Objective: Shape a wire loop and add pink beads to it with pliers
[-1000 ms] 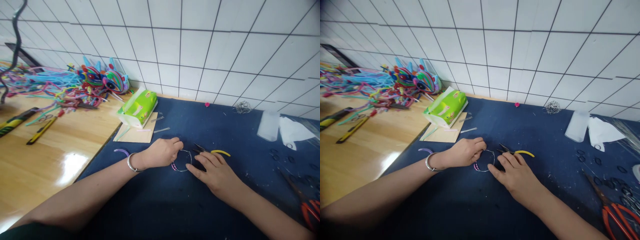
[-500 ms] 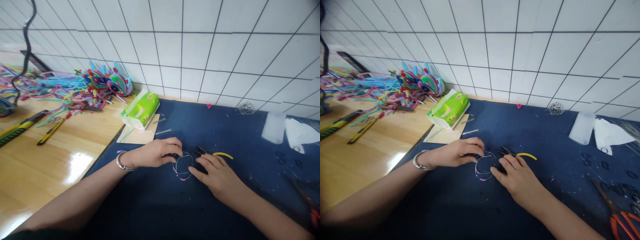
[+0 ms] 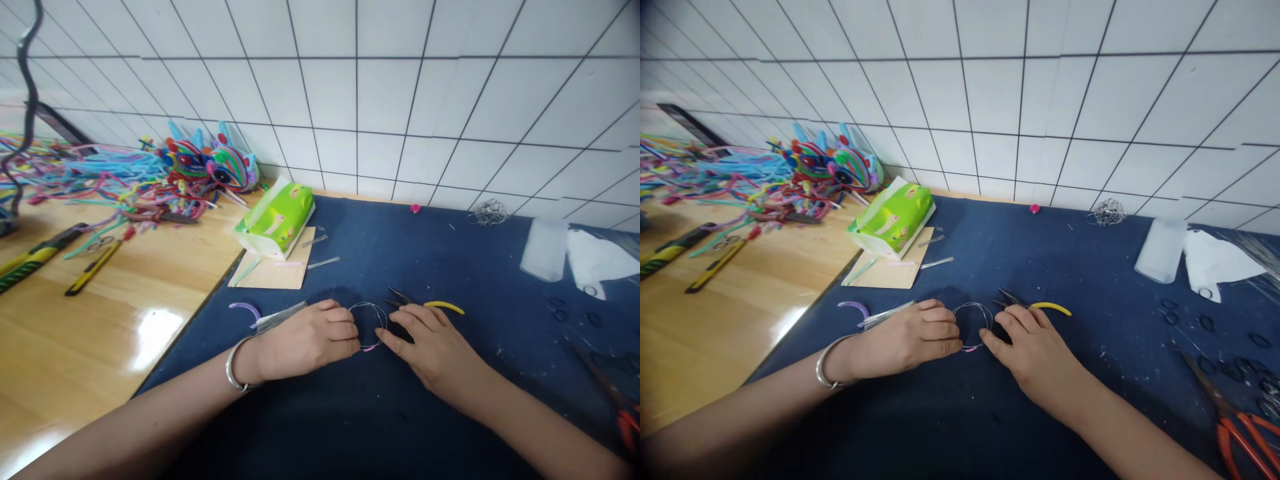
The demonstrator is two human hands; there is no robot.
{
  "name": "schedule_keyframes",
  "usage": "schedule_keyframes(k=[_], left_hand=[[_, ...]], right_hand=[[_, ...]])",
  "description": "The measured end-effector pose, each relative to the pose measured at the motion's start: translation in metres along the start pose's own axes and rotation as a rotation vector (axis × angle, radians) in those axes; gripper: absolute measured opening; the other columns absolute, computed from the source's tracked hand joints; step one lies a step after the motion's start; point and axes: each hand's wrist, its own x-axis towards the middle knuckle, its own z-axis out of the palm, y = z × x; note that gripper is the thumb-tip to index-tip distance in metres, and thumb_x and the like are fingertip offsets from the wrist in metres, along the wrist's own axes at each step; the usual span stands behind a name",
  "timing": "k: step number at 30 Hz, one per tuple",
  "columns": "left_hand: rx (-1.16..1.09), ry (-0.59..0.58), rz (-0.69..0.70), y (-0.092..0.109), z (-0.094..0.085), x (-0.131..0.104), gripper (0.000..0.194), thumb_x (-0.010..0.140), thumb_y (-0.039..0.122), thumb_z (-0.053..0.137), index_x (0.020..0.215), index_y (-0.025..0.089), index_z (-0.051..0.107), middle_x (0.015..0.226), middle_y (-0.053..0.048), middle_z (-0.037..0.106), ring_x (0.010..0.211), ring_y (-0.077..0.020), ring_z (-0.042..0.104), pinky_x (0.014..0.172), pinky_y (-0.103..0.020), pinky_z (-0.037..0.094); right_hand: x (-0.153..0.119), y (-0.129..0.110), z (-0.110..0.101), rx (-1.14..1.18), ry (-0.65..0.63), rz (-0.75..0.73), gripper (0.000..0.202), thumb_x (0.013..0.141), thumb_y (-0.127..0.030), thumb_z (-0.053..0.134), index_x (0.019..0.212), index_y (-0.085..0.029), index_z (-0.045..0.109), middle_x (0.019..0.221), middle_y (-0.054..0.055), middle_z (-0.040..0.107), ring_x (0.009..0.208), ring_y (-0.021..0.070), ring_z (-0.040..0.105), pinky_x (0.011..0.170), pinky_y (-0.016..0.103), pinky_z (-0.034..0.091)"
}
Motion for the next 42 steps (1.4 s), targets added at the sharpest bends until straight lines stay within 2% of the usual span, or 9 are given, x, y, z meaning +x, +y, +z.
schedule_keyframes(k=[10,14,20,25,29,35,39,42], left_hand=[[-0.058,0.101,-0.042,-0.006,0.005,-0.002,0.028,0.085,0.007,0.038,0.1,0.019,0.059,0.099,-0.006,0.062,0.1,-0.018,0.052,0.089,-0.036,0.04],[-0.091,0.1,-0.008,-0.009,0.006,-0.004,0.031,0.082,0.002,0.038,0.099,0.017,0.059,0.1,-0.007,0.062,0.1,-0.0182,0.052,0.088,-0.033,0.044],[-0.073,0.056,0.014,-0.012,0.004,-0.004,0.028,0.084,0.006,0.038,0.099,0.017,0.058,0.102,-0.008,0.061,0.098,-0.0183,0.053,0.086,-0.033,0.045],[-0.091,0.102,0.006,-0.014,0.005,-0.004,0.028,0.085,0.005,0.035,0.094,0.017,0.059,0.097,-0.008,0.062,0.093,-0.0168,0.055,0.084,-0.031,0.046],[-0.112,0.115,-0.014,-0.015,0.007,-0.004,0.025,0.084,0.005,0.039,0.091,0.018,0.059,0.095,-0.006,0.062,0.094,-0.0165,0.055,0.086,-0.031,0.044],[-0.101,0.087,0.001,-0.016,0.004,-0.003,0.022,0.083,0.005,0.042,0.091,0.018,0.057,0.101,-0.005,0.06,0.11,-0.0166,0.049,0.096,-0.033,0.038],[-0.056,0.032,-0.005,-0.016,0.004,-0.003,0.022,0.081,0.003,0.042,0.091,0.016,0.055,0.106,-0.007,0.059,0.115,-0.0161,0.045,0.099,-0.033,0.034],[-0.03,0.045,-0.056,-0.015,0.006,-0.004,0.021,0.081,0.004,0.042,0.092,0.017,0.055,0.11,-0.007,0.058,0.113,-0.0163,0.047,0.098,-0.036,0.033]], right_hand=[[0.001,0.0,0.001,0.002,0.015,0.009,0.038,0.083,-0.01,0.044,0.117,-0.024,0.052,0.112,0.01,0.053,0.111,0.0252,0.041,0.088,0.046,0.037],[0.001,0.0,0.001,0.013,0.038,0.004,0.036,0.083,-0.011,0.046,0.114,-0.025,0.053,0.111,0.01,0.054,0.11,0.0244,0.042,0.086,0.045,0.038],[0.002,-0.001,-0.003,-0.011,0.017,-0.012,0.036,0.083,-0.009,0.044,0.115,-0.023,0.052,0.112,0.01,0.053,0.112,0.0252,0.04,0.088,0.045,0.038],[0.002,0.0,-0.005,-0.007,0.03,-0.033,0.036,0.083,-0.009,0.044,0.115,-0.021,0.052,0.11,0.011,0.055,0.111,0.0245,0.041,0.087,0.045,0.039],[0.001,0.0,-0.004,-0.009,0.039,-0.04,0.034,0.084,-0.01,0.043,0.115,-0.02,0.052,0.11,0.01,0.056,0.112,0.0236,0.041,0.088,0.044,0.039],[0.002,-0.001,-0.004,-0.042,-0.015,-0.121,0.037,0.086,-0.008,0.037,0.12,-0.017,0.048,0.128,0.004,0.047,0.117,0.0236,0.035,0.093,0.044,0.035],[0.004,0.0,-0.004,-0.029,-0.064,-0.118,0.038,0.086,-0.009,0.036,0.12,-0.017,0.048,0.127,0.003,0.049,0.114,0.0228,0.037,0.093,0.044,0.034],[0.005,0.0,-0.004,-0.029,-0.067,-0.103,0.038,0.085,-0.008,0.037,0.119,-0.019,0.049,0.125,0.003,0.05,0.111,0.022,0.04,0.092,0.043,0.035]])
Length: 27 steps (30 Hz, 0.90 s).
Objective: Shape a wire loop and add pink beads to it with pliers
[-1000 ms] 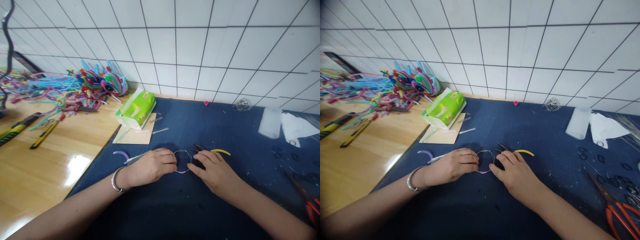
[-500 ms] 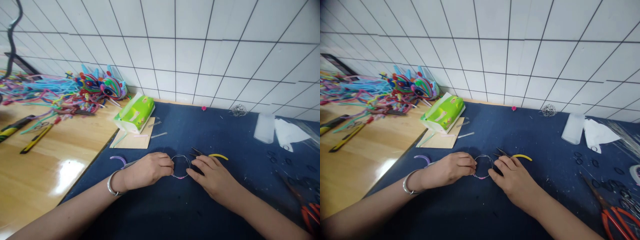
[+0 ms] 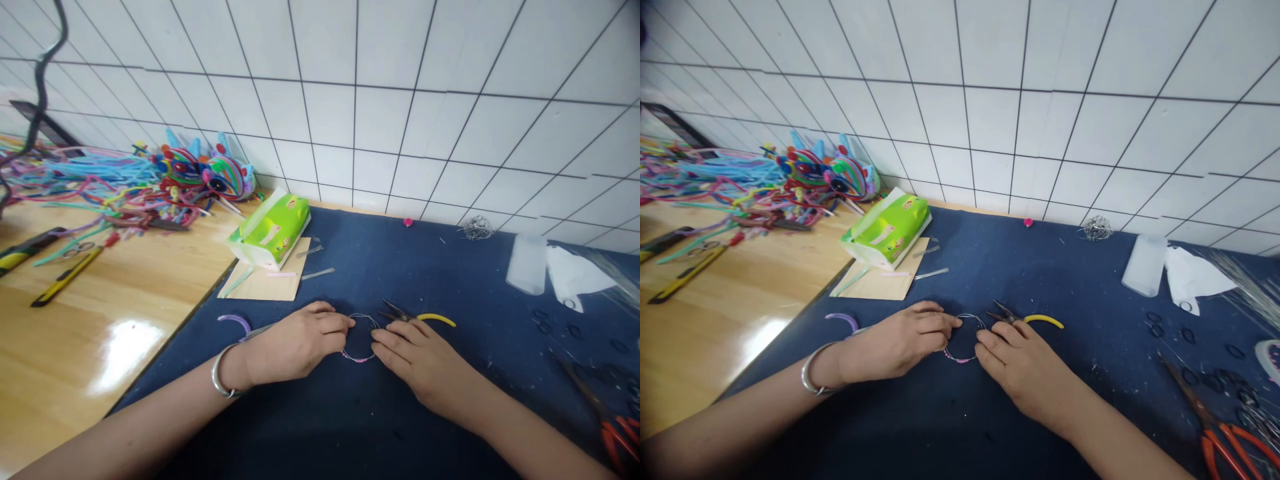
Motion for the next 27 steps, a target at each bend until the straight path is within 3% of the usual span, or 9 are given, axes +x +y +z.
schedule_keyframes(k=[10,19,27], left_hand=[[-0.085,0.052,-0.167,0.008,0.002,0.001,0.016,0.089,0.017,0.038,0.09,0.017,0.055,0.097,-0.006,0.063,0.109,-0.0156,0.05,0.095,-0.036,0.03],[-0.245,0.12,-0.219,0.004,0.006,0.001,0.015,0.089,0.02,0.042,0.089,0.019,0.056,0.094,-0.004,0.062,0.106,-0.016,0.051,0.091,-0.034,0.032],[-0.404,0.278,-0.327,0.005,0.009,0.011,0.01,0.084,0.014,0.047,0.089,0.016,0.055,0.091,-0.005,0.056,0.087,-0.0146,0.053,0.079,-0.029,0.043]], right_hand=[[-0.001,0.0,0.002,0.0,0.023,0.03,0.039,0.084,-0.007,0.036,0.117,-0.02,0.05,0.123,0.003,0.052,0.106,0.0212,0.043,0.089,0.042,0.035],[-0.002,0.001,0.004,0.035,0.018,0.034,0.041,0.085,-0.007,0.035,0.121,-0.02,0.048,0.127,0.002,0.05,0.11,0.0226,0.041,0.09,0.044,0.034],[0.003,0.002,0.001,0.23,0.184,0.091,0.034,0.083,-0.007,0.04,0.112,-0.019,0.054,0.115,0.005,0.057,0.106,0.0182,0.047,0.091,0.039,0.039]])
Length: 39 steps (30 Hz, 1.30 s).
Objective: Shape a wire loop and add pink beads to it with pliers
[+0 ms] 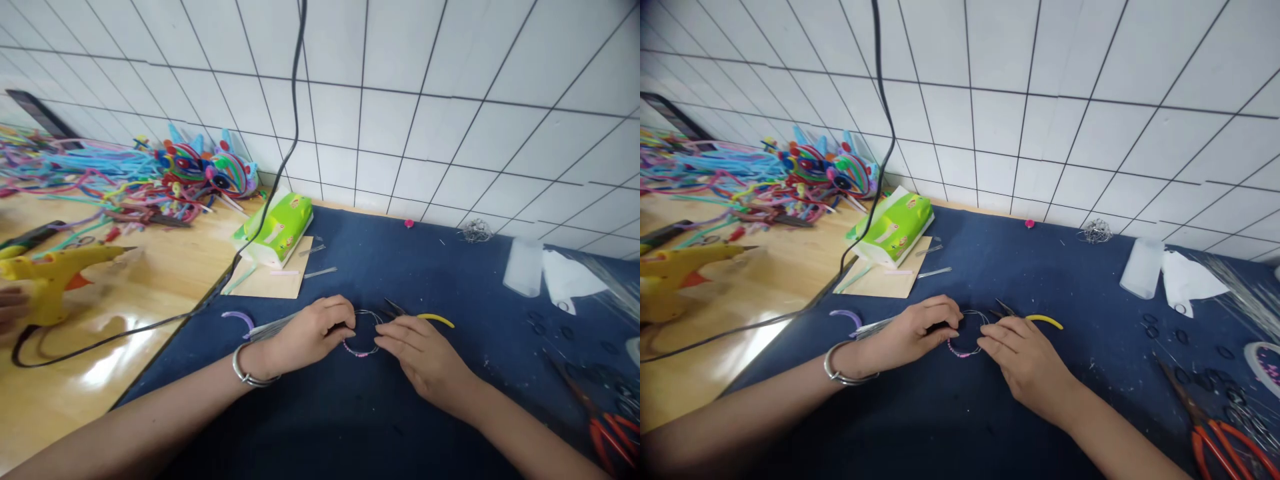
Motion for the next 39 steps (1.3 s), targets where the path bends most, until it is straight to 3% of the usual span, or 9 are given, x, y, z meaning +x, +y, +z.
schedule_keyframes(k=[5,15,20,31,39], left_hand=[[-0.01,0.01,-0.014,0.003,-0.003,0.001,0.006,0.083,0.013,0.048,0.083,0.016,0.054,0.089,-0.004,0.054,0.083,-0.0133,0.052,0.076,-0.027,0.044],[0.308,0.035,-0.122,0.013,0.0,0.016,0.009,0.081,0.02,0.052,0.09,0.017,0.054,0.087,-0.004,0.053,0.078,-0.0158,0.054,0.071,-0.029,0.047],[0.439,0.003,-0.116,0.009,0.007,0.021,0.013,0.085,0.019,0.045,0.089,0.016,0.056,0.084,-0.005,0.054,0.077,-0.0175,0.055,0.07,-0.031,0.048],[0.448,0.005,-0.115,0.0,0.011,0.023,0.016,0.085,0.015,0.04,0.082,0.015,0.056,0.08,-0.006,0.055,0.076,-0.0174,0.055,0.068,-0.031,0.048],[0.417,-0.003,-0.096,-0.001,0.01,0.022,0.016,0.084,0.014,0.04,0.087,0.015,0.056,0.081,-0.006,0.054,0.076,-0.0171,0.054,0.067,-0.031,0.047]], right_hand=[[0.002,0.001,-0.001,0.087,0.113,0.119,0.029,0.084,-0.009,0.04,0.106,-0.019,0.056,0.102,0.005,0.06,0.093,0.0164,0.053,0.084,0.037,0.043],[0.025,-0.012,-0.004,-0.259,-0.003,0.473,0.015,0.081,-0.031,0.05,0.077,-0.019,0.059,0.075,0.004,0.059,0.078,0.0191,0.051,0.065,0.03,0.041],[0.032,-0.013,0.006,-0.379,-0.034,0.491,0.016,0.081,-0.029,0.047,0.074,-0.018,0.057,0.075,0.006,0.057,0.076,0.0186,0.05,0.067,0.03,0.039],[0.037,-0.004,0.013,-0.354,-0.009,0.482,0.012,0.077,-0.017,0.045,0.068,-0.018,0.053,0.07,0.004,0.054,0.07,0.0163,0.048,0.064,0.028,0.036],[0.035,-0.001,0.015,-0.323,0.029,0.468,0.011,0.077,-0.016,0.045,0.068,-0.018,0.052,0.069,0.004,0.053,0.069,0.016,0.048,0.064,0.028,0.036]])
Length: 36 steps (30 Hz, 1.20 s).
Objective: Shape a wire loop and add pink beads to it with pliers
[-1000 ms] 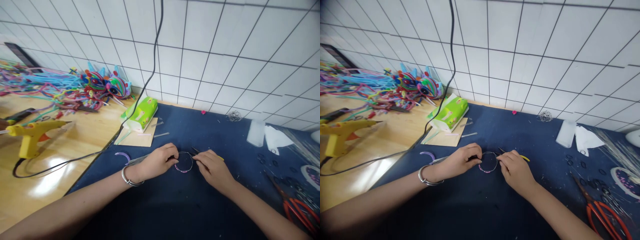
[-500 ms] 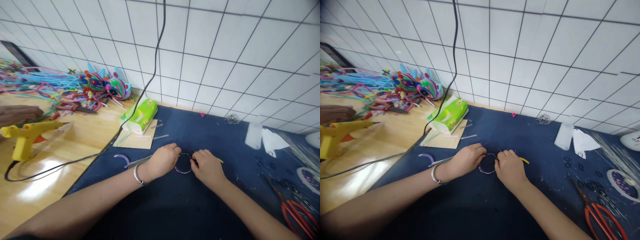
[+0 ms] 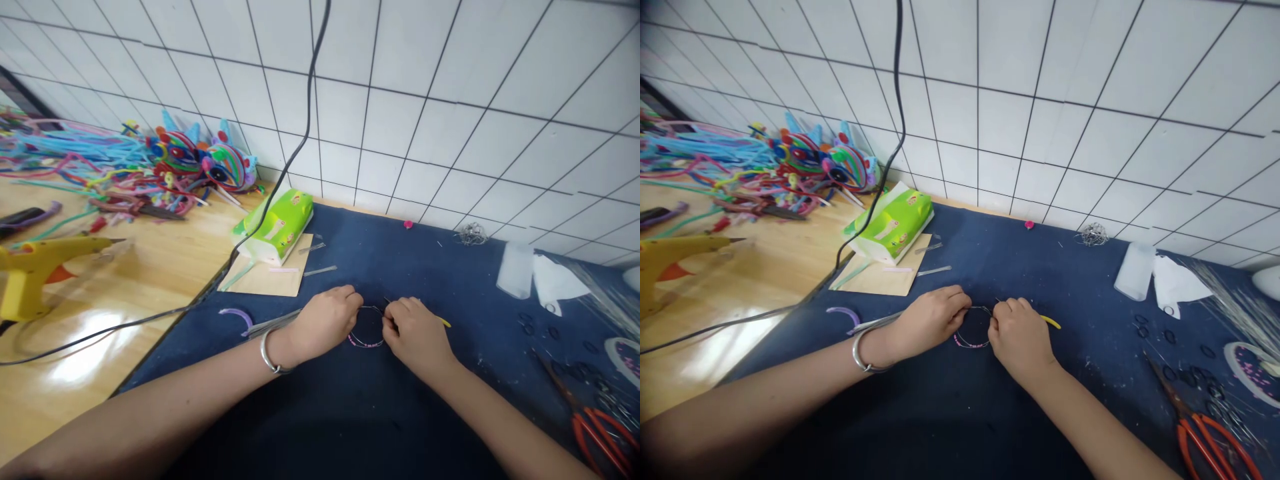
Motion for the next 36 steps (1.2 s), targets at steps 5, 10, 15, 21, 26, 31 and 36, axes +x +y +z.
schedule_keyframes(k=[5,10,15,21,26,31,36], left_hand=[[-0.011,-0.014,0.016,0.0002,-0.0026,-0.0016,0.019,0.084,0.013,0.039,0.093,0.014,0.056,0.084,-0.006,0.055,0.079,-0.0175,0.054,0.07,-0.032,0.047],[-0.004,-0.012,0.034,-0.0008,-0.003,-0.0036,0.021,0.084,0.012,0.039,0.097,0.013,0.055,0.086,-0.007,0.055,0.081,-0.018,0.054,0.072,-0.032,0.048],[-0.003,-0.017,0.037,-0.0015,-0.0028,-0.0047,0.023,0.083,0.01,0.039,0.098,0.013,0.055,0.088,-0.008,0.055,0.083,-0.0184,0.054,0.073,-0.033,0.048],[-0.014,-0.032,0.066,-0.0017,-0.0047,-0.0056,0.025,0.08,0.008,0.04,0.101,0.013,0.053,0.092,-0.009,0.054,0.087,-0.0193,0.054,0.076,-0.034,0.048],[-0.018,-0.044,0.078,-0.0028,-0.0056,-0.0067,0.029,0.077,0.006,0.041,0.103,0.013,0.052,0.093,-0.009,0.053,0.088,-0.0194,0.053,0.077,-0.034,0.048],[-0.013,-0.063,0.077,-0.002,-0.007,-0.0068,0.031,0.077,0.005,0.04,0.103,0.014,0.052,0.093,-0.009,0.053,0.087,-0.0191,0.053,0.077,-0.034,0.047],[-0.025,-0.038,0.084,-0.0018,-0.0063,-0.007,0.03,0.076,0.004,0.041,0.102,0.014,0.053,0.092,-0.008,0.053,0.086,-0.0183,0.053,0.076,-0.033,0.047]], right_hand=[[-0.0023,-0.0002,0.0009,0.03,0.006,-0.001,0.011,0.079,-0.02,0.045,0.07,-0.017,0.052,0.07,0.004,0.053,0.071,0.0167,0.047,0.066,0.029,0.036],[-0.0038,-0.0024,0.0009,0.055,0.021,0.001,0.011,0.078,-0.026,0.049,0.073,-0.017,0.053,0.072,0.004,0.053,0.073,0.0176,0.047,0.066,0.03,0.037],[-0.0042,-0.003,0.0002,0.056,0.033,-0.012,0.013,0.077,-0.029,0.051,0.074,-0.017,0.053,0.072,0.005,0.053,0.073,0.0182,0.047,0.066,0.03,0.037],[-0.0046,-0.0036,0.0007,0.04,0.029,0.0,0.013,0.077,-0.03,0.05,0.075,-0.017,0.053,0.073,0.005,0.053,0.075,0.0191,0.048,0.065,0.031,0.037],[-0.005,-0.0044,0.0007,0.047,0.038,-0.004,0.011,0.077,-0.028,0.05,0.075,-0.017,0.052,0.072,0.005,0.052,0.074,0.0194,0.048,0.065,0.031,0.037],[-0.0048,-0.005,-0.0009,0.041,0.014,0.012,0.011,0.077,-0.028,0.05,0.074,-0.017,0.051,0.073,0.005,0.052,0.075,0.0192,0.047,0.067,0.032,0.037],[-0.0044,-0.005,-0.0016,0.032,0.031,0.009,0.011,0.076,-0.028,0.05,0.074,-0.018,0.051,0.072,0.005,0.052,0.074,0.019,0.047,0.065,0.031,0.037]])
